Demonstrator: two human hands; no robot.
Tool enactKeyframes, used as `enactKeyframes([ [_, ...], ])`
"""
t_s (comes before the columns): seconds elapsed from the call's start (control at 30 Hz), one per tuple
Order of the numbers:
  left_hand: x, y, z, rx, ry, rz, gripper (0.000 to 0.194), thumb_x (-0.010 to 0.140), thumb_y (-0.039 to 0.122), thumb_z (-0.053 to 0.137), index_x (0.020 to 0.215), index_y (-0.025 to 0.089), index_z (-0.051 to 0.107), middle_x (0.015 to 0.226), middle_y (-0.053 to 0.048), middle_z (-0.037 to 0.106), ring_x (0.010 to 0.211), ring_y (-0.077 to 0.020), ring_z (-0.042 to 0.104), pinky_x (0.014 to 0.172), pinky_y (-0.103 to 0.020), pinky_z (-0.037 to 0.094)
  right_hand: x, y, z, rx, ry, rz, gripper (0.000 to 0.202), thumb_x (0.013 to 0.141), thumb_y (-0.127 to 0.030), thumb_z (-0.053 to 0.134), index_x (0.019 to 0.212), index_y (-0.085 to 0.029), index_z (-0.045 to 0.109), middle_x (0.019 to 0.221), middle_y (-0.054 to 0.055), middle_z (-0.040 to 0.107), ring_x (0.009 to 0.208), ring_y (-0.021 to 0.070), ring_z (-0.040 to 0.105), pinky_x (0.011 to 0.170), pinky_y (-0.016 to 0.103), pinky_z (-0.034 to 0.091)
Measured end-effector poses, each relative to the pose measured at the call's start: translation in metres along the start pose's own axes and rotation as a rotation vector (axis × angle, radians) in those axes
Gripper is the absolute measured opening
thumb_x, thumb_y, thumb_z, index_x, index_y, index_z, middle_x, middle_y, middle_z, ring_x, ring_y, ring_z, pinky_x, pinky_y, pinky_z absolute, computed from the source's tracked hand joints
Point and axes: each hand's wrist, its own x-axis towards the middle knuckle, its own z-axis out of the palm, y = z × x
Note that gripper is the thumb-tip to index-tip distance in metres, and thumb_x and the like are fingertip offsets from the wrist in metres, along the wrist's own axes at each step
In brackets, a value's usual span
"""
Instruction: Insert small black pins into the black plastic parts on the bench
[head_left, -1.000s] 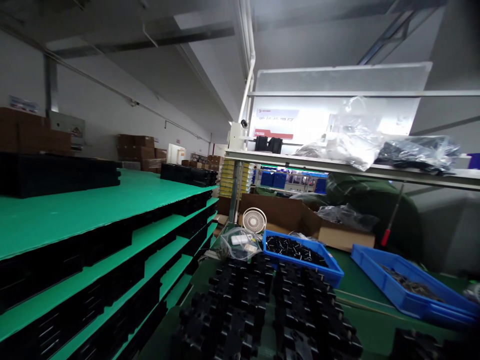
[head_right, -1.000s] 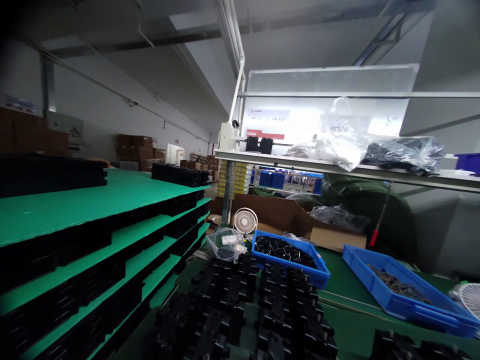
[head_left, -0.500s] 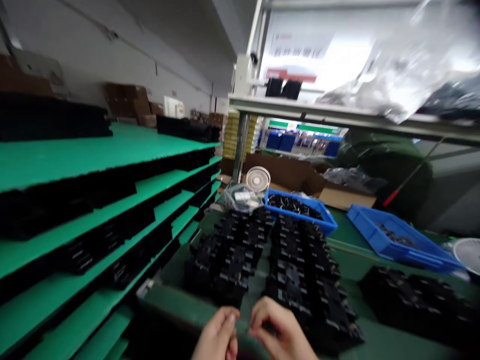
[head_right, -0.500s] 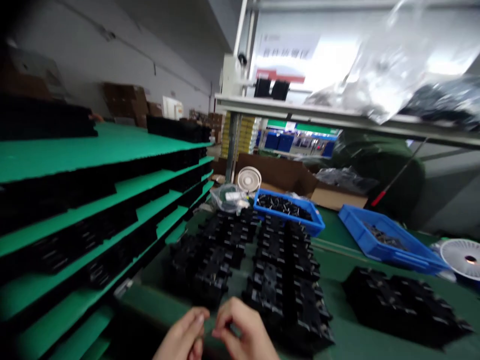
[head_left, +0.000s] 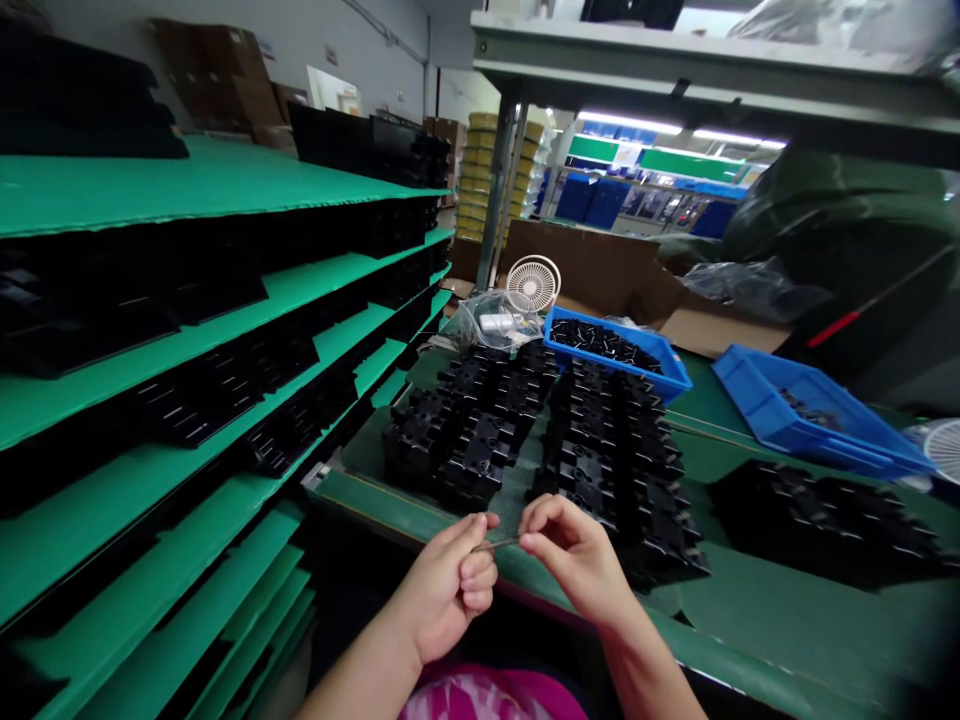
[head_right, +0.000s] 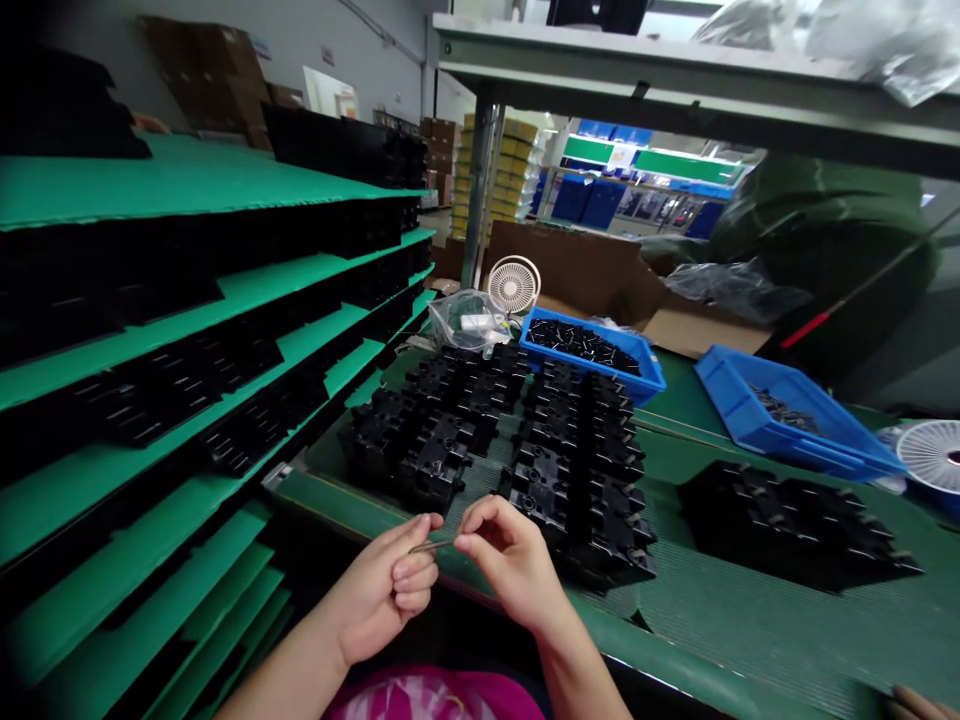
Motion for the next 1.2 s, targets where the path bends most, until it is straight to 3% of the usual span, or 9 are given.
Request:
enactKeyframes([
  [0.2,0.006,0.0,-0.003,0.098,0.023,0.099,0.02,0.087,0.035,0.055,0.094,0.016,0.058,0.049,0.011,0.027,0.043,-0.0022,0.023,0.042,-0.015,0.018,0.0,0.001,-0.015,-0.026,0.091,-0.013,0.011,0.081,-0.02,0.065,0.08,-0.02,0.054,0.081,0.0,0.055,0.072,0.0116,0.049,0.063,0.023,0.041],
  [0.33,0.005,0.002,-0.001,0.622,0.182,0.457,0.025,0.088,0.041,0.05,0.095,0.02,0.061,0.073,0.002,0.053,0.063,-0.0068,0.047,0.057,-0.02,0.039,-0.001,0.001,-0.023,-0.025,0.122,0.007,0.012,0.08,-0.021,0.066,0.081,-0.021,0.054,0.08,0.0,0.054,0.069,0.0113,0.048,0.061,0.023,0.04],
  [0.4,0.003,0.003,0.003,0.938,0.155,0.639,0.023,0.086,0.039,0.054,0.098,0.022,0.064,0.094,-0.002,0.058,0.081,-0.0111,0.054,0.071,-0.023,0.043,-0.001,0.001,-0.023,-0.028,0.125,0.023,0.012,0.08,-0.022,0.066,0.081,-0.02,0.054,0.079,0.0,0.054,0.069,0.0113,0.048,0.061,0.023,0.041],
  [0.5,0.0,0.003,0.008,1.183,0.042,0.758,0.021,0.083,0.033,0.06,0.102,0.025,0.065,0.104,-0.003,0.059,0.09,-0.0143,0.056,0.077,-0.025,0.045,0.0,0.002,-0.022,-0.043,0.116,0.034,0.012,0.08,-0.024,0.066,0.082,-0.02,0.055,0.079,0.0,0.053,0.071,0.012,0.049,0.064,0.024,0.041],
  [0.77,0.002,-0.001,0.009,1.282,0.131,0.854,0.011,0.083,0.019,0.059,0.09,0.023,0.065,0.09,-0.002,0.061,0.082,-0.0144,0.058,0.074,-0.025,0.045,-0.002,0.003,-0.022,-0.043,0.102,0.061,0.011,0.081,-0.026,0.065,0.084,-0.02,0.056,0.084,0.0,0.052,0.074,0.0118,0.049,0.066,0.023,0.042],
  [0.93,0.0,-0.003,0.014,1.216,0.224,0.828,0.005,0.082,0.02,0.058,0.083,0.022,0.063,0.088,-0.002,0.062,0.081,-0.0155,0.058,0.073,-0.026,0.045,-0.003,0.008,-0.01,0.1,0.094,0.159,0.03,0.076,-0.028,0.07,0.1,-0.022,0.054,0.086,0.001,0.054,0.078,0.0126,0.053,0.069,0.024,0.046],
  [1.07,-0.001,-0.006,0.016,1.168,0.224,0.771,0.01,0.083,0.018,0.055,0.085,0.023,0.063,0.091,-0.002,0.065,0.084,-0.0169,0.06,0.074,-0.026,0.046,-0.005,0.011,0.003,0.12,0.083,0.179,0.03,0.073,-0.029,0.072,0.097,-0.022,0.055,0.085,0.001,0.056,0.081,0.0139,0.055,0.074,0.026,0.048],
  [1.2,-0.003,-0.008,0.015,1.252,0.221,0.822,0.013,0.082,0.015,0.054,0.084,0.023,0.064,0.091,-0.003,0.064,0.088,-0.0178,0.059,0.079,-0.028,0.044,-0.007,0.012,0.005,0.062,0.077,0.152,0.025,0.077,-0.03,0.069,0.096,-0.02,0.056,0.088,0.002,0.058,0.082,0.0146,0.057,0.076,0.028,0.049],
])
